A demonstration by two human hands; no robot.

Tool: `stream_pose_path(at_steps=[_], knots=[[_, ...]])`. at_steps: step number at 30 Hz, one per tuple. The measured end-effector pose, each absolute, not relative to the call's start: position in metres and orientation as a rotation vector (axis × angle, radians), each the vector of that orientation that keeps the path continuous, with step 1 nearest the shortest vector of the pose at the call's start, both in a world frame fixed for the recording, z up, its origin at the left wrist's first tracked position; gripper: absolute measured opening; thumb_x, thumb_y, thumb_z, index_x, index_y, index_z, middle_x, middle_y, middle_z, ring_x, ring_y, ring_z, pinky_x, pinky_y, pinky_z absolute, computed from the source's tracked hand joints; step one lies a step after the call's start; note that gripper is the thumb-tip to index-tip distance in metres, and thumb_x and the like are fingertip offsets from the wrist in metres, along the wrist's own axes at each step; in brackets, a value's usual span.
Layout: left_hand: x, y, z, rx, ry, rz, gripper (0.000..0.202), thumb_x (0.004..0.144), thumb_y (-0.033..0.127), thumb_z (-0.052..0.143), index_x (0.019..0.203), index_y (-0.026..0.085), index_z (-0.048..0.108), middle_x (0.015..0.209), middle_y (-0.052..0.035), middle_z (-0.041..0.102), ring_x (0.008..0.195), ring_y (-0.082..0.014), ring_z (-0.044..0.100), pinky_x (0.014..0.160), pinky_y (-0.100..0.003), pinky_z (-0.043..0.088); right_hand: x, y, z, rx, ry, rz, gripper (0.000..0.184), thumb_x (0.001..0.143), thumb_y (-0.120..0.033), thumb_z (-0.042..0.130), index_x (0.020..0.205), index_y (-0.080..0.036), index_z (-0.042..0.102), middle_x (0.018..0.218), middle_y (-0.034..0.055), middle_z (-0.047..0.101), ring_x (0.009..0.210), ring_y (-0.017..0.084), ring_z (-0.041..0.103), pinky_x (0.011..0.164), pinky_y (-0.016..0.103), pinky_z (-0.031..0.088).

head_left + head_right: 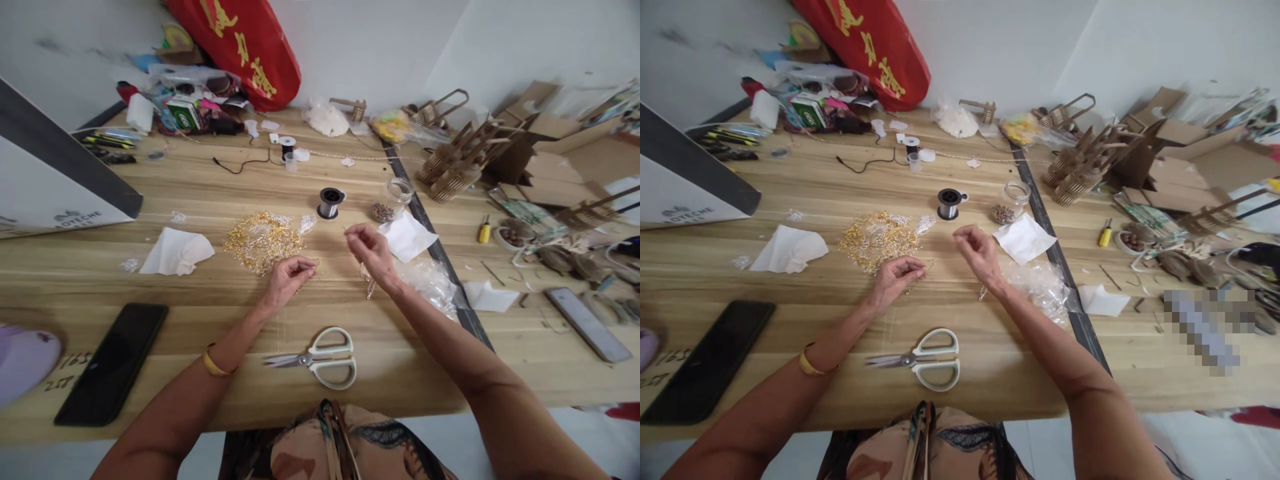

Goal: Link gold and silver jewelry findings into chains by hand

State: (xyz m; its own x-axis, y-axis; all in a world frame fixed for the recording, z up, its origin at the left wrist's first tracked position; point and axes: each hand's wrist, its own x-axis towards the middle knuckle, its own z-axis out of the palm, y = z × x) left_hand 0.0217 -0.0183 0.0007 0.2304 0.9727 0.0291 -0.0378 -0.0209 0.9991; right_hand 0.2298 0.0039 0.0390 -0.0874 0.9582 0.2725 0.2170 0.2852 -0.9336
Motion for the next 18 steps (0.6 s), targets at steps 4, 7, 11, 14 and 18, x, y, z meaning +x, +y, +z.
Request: stream_pose_path(at_steps=[4, 7, 11, 14, 18], knots=[[0.021, -0.017, -0.001, 1.327, 1.000, 1.078, 0.021, 0.069, 0.026, 0.069, 0.086, 0.014, 0.067, 0.072, -0.0033, 0.068, 0.067, -0.0131, 0.063, 0.064, -0.024, 0.050, 0.208, -0.016, 0.036, -1.101, -1.919, 0.810, 0.027, 0.085, -0.036, 0.055, 0.106, -0.019, 0.055, 0.080, 0.0007, 0.059, 0.053, 0.007, 0.047, 0.048, 0.020, 0.037], [0.022, -0.017, -0.001, 1.348, 1.004, 1.087, 0.020, 0.070, 0.024, 0.069, 0.086, 0.013, 0.067, 0.076, -0.0046, 0.069, 0.069, -0.0136, 0.063, 0.065, -0.024, 0.050, 0.198, -0.027, 0.027, -1.038, -2.091, 0.768, 0.033, 0.085, -0.029, 0.054, 0.115, -0.018, 0.049, 0.093, 0.0046, 0.062, 0.053, 0.006, 0.050, 0.051, 0.020, 0.041], [0.022, -0.018, -0.001, 1.357, 1.029, 1.084, 0.020, 0.070, 0.024, 0.068, 0.086, 0.013, 0.066, 0.079, -0.0060, 0.069, 0.072, -0.0148, 0.064, 0.068, -0.025, 0.050, 0.205, -0.027, 0.025, -0.986, -2.181, 0.758, 0.036, 0.086, -0.028, 0.053, 0.120, -0.018, 0.046, 0.109, 0.0082, 0.059, 0.060, 0.007, 0.054, 0.056, 0.021, 0.045], [0.022, -0.018, 0.000, 1.344, 1.039, 1.064, 0.021, 0.070, 0.026, 0.069, 0.086, 0.013, 0.066, 0.074, -0.0048, 0.069, 0.069, -0.0143, 0.064, 0.066, -0.025, 0.051, 0.226, -0.016, 0.036, -1.130, -2.127, 0.644, 0.022, 0.088, -0.027, 0.050, 0.107, -0.017, 0.052, 0.095, 0.0054, 0.061, 0.064, 0.009, 0.054, 0.056, 0.021, 0.042], [0.022, -0.019, 0.001, 1.333, 1.045, 1.075, 0.021, 0.069, 0.027, 0.069, 0.083, 0.013, 0.066, 0.072, -0.0043, 0.069, 0.067, -0.0143, 0.064, 0.065, -0.025, 0.051, 0.258, -0.005, 0.045, -1.312, -2.377, 0.515, 0.009, 0.086, -0.019, 0.049, 0.087, -0.017, 0.058, 0.080, 0.0026, 0.061, 0.067, 0.011, 0.054, 0.059, 0.022, 0.037]])
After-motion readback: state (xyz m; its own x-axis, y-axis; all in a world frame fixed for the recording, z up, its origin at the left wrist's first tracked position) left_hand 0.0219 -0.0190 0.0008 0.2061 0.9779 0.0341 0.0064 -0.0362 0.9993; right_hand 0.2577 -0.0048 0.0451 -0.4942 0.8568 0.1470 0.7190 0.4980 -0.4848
